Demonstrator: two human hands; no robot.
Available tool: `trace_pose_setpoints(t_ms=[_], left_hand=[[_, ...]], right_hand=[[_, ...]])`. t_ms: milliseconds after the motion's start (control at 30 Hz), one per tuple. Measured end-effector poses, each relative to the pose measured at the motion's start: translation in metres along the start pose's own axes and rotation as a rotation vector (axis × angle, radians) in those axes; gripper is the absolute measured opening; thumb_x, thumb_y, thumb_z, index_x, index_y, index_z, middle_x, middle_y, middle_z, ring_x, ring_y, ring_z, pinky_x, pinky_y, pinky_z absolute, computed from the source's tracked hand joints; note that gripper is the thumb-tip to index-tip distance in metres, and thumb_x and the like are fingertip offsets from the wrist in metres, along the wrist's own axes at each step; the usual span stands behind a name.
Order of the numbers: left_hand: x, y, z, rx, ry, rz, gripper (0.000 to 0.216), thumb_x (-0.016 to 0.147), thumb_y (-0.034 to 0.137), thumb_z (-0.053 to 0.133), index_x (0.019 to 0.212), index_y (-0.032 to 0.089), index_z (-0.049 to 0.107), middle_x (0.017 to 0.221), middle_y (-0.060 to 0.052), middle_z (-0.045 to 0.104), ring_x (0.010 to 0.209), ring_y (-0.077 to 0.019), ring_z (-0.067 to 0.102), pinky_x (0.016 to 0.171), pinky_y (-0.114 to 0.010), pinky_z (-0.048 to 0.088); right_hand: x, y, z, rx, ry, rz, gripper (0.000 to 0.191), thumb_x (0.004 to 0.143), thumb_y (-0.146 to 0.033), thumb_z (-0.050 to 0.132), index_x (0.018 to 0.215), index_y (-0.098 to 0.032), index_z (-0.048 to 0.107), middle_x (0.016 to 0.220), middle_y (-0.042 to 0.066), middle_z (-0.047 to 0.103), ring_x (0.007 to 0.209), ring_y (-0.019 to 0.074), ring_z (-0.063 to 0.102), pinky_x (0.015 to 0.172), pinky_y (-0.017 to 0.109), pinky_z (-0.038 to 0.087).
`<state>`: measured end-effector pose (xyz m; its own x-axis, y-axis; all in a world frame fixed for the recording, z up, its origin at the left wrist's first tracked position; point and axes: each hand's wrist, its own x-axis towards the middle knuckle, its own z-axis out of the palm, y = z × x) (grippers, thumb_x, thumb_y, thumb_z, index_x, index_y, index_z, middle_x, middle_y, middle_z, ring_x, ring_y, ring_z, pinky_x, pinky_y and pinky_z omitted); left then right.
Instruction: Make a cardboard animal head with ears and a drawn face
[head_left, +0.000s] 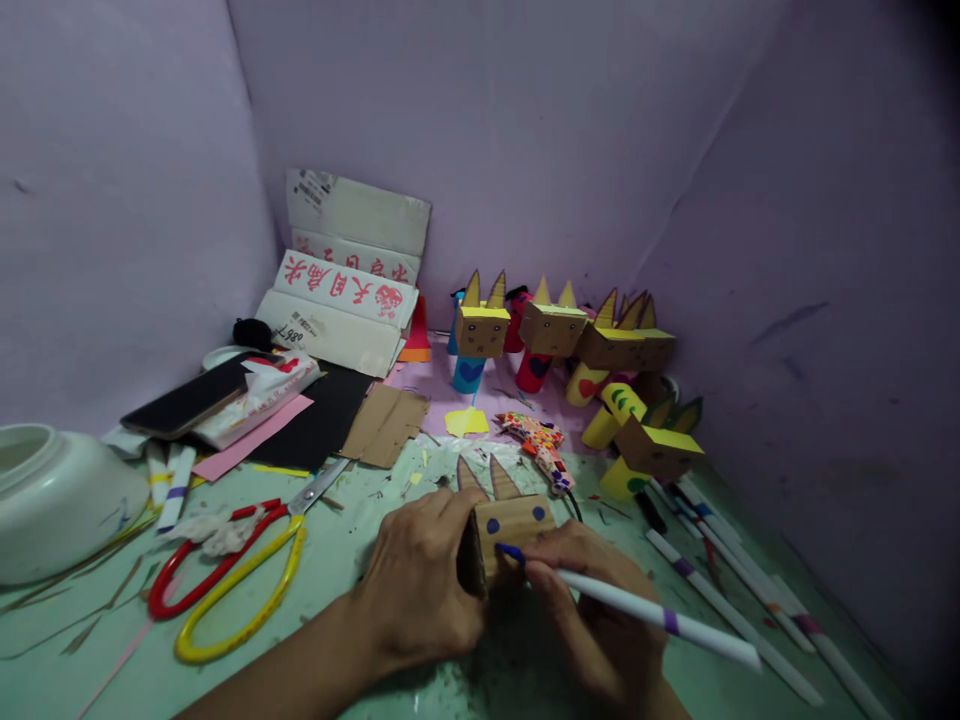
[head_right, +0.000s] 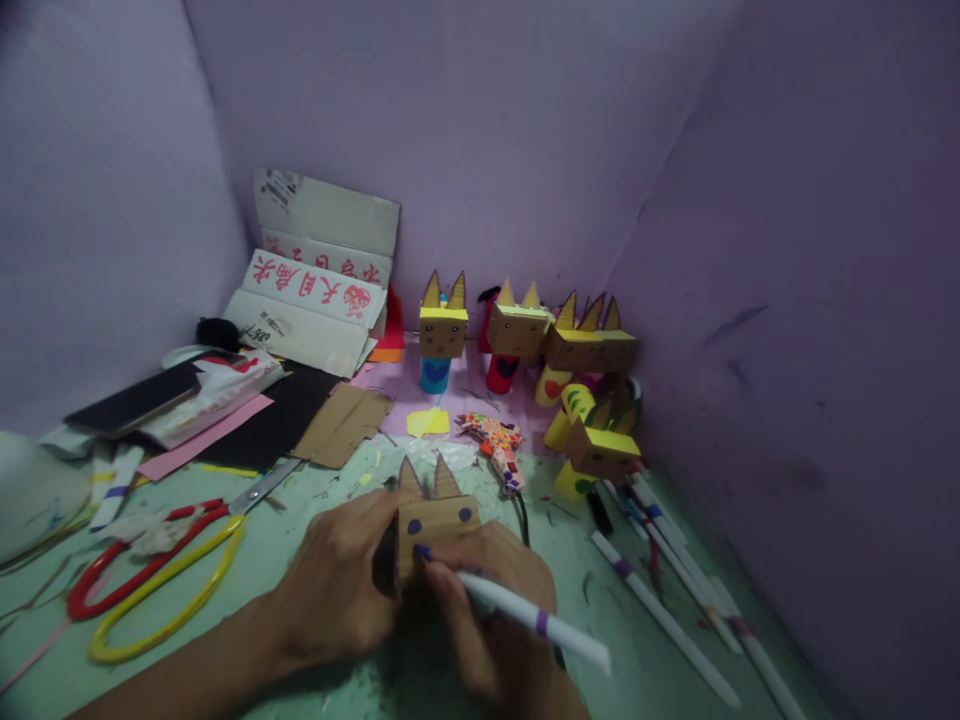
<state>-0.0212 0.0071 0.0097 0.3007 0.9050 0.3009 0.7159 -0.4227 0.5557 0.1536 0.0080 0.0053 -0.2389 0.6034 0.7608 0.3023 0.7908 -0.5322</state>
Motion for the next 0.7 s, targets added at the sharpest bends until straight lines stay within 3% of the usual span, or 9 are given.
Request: trace_pose_setpoints(t_ms=[167, 400, 700], left_hand=[[0.0016, 0.0010, -0.0003, -0.013, -0.008, -0.001, 0.028, 0.068, 0.025, 0.056, 0.095, 0.018, 0.053, 0.086, -0.008, 0.062, 0.073, -0.0245, 0.057, 0.064, -0.038, 0.045], [0.0010, -0.0006, 0.0000, 0.000, -0.010, -0.016, 0.036, 0.061, 0.022, 0.059, 0.096, 0.018, 0.054, 0.087, -0.008, 0.062, 0.075, -0.0250, 0.058, 0.065, -0.038, 0.045], [0.0018, 0.0000, -0.0001, -0.008, -0.013, -0.028, 0.037, 0.061, 0.020, 0.058, 0.098, 0.018, 0.055, 0.087, -0.008, 0.063, 0.075, -0.0245, 0.058, 0.066, -0.038, 0.046]], right_hand=[[0.0007, 0.0005, 0.0004, 0.001, -0.001, -0.017, 0.019, 0.080, -0.005, 0.057, 0.091, -0.019, 0.062, 0.073, 0.001, 0.067, 0.066, 0.0147, 0.065, 0.058, 0.026, 0.052], [-0.0015, 0.0008, -0.0010, 0.016, 0.037, 0.074, 0.015, 0.081, -0.007, 0.056, 0.081, -0.021, 0.061, 0.064, -0.002, 0.061, 0.056, 0.0123, 0.058, 0.050, 0.023, 0.045], [-0.0029, 0.0024, -0.0007, 0.036, -0.003, 0.024, 0.019, 0.079, -0.005, 0.057, 0.089, -0.020, 0.061, 0.071, 0.000, 0.066, 0.064, 0.0140, 0.063, 0.056, 0.025, 0.050]])
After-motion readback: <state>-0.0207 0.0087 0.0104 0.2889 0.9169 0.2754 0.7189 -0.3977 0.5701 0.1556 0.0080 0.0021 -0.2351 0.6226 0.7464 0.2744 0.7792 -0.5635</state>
